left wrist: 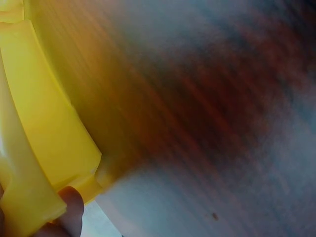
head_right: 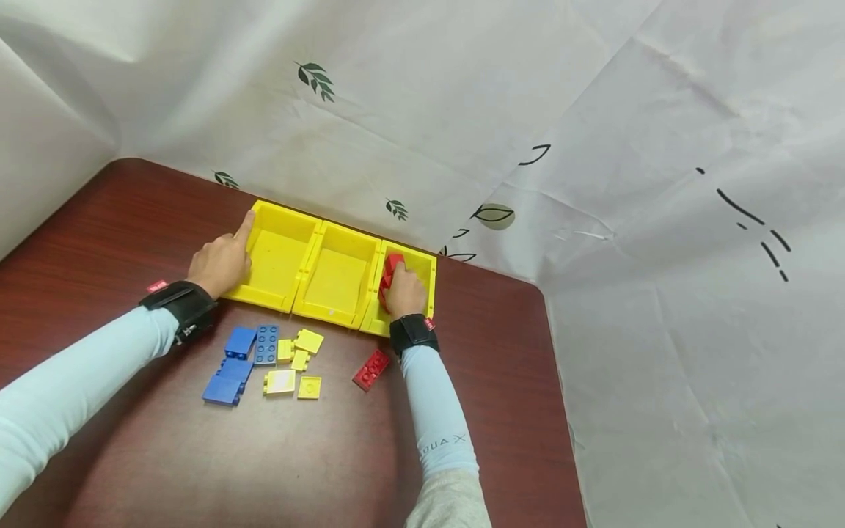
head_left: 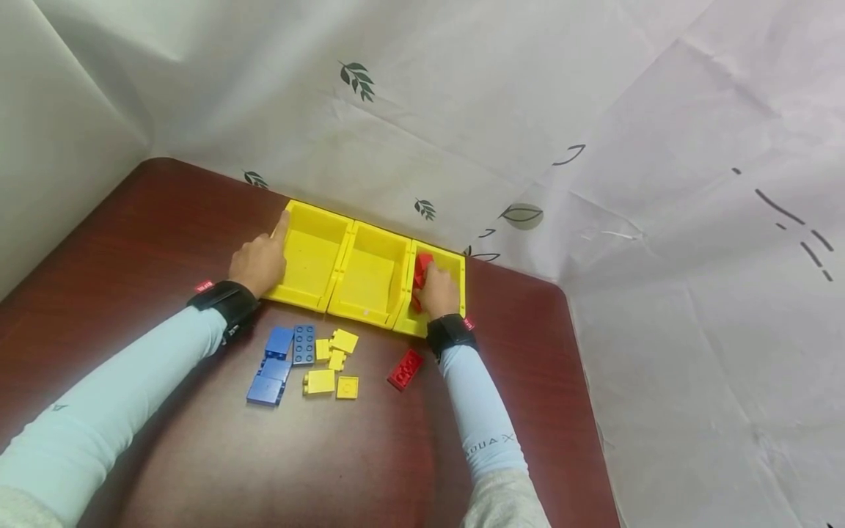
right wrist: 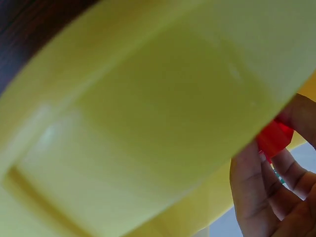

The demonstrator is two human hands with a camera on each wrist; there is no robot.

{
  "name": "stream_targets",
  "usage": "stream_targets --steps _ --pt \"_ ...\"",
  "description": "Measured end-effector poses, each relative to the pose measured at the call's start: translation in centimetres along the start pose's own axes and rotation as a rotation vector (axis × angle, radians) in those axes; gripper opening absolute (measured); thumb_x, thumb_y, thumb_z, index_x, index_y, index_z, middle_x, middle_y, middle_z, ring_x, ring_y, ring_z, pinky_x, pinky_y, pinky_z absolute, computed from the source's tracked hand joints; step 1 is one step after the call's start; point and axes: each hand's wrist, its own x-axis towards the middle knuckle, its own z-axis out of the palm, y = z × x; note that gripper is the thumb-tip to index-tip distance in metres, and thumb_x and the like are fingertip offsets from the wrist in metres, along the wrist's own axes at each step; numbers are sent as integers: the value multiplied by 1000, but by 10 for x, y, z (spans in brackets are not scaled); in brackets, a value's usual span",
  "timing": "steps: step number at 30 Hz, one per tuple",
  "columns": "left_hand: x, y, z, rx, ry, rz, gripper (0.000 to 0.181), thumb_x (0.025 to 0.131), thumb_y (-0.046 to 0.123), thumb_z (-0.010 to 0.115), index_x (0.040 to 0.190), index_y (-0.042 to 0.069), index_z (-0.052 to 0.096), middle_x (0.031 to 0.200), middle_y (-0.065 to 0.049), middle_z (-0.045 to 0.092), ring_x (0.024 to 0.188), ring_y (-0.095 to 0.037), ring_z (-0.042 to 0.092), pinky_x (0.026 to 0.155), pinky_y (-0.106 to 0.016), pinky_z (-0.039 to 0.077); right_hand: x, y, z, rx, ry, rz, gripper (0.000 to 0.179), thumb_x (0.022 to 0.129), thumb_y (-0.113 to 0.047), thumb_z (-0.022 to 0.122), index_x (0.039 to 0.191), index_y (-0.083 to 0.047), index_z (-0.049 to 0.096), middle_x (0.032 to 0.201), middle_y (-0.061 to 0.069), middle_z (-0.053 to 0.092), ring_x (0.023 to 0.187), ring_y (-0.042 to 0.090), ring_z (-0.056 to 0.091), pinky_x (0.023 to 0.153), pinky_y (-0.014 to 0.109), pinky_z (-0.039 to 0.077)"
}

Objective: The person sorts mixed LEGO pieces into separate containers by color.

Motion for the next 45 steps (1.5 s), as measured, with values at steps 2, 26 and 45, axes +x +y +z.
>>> stream_targets --steps 2,26,45 --pt "0 0 0 -1 0 -1 85 98 12 50 158 28 -6 90 -21 50 66 -34 52 70 -47 50 0 1 1 -9 -3 -5 43 84 -25 77 118 -11 55 102 8 64 86 27 60 91 39 53" --pt "3 -2 1 -12 -8 -1 84 98 12 48 158 30 -9 89 -21 49 65 -33 52 69 -47 49 -111 -2 -37 -91 -57 -321 40 81 -36 80 110 -11 70 100 5 69 83 20 61 66 32 55" --pt "2 0 1 -1 -19 -1 84 98 11 47 158 29 -9 91 -22 50 65 -34 52 68 -47 49 -145 25 14 -5 -143 -307 47 78 -33 83 116 -9 69 125 13 61 101 28 63 85 42 56"
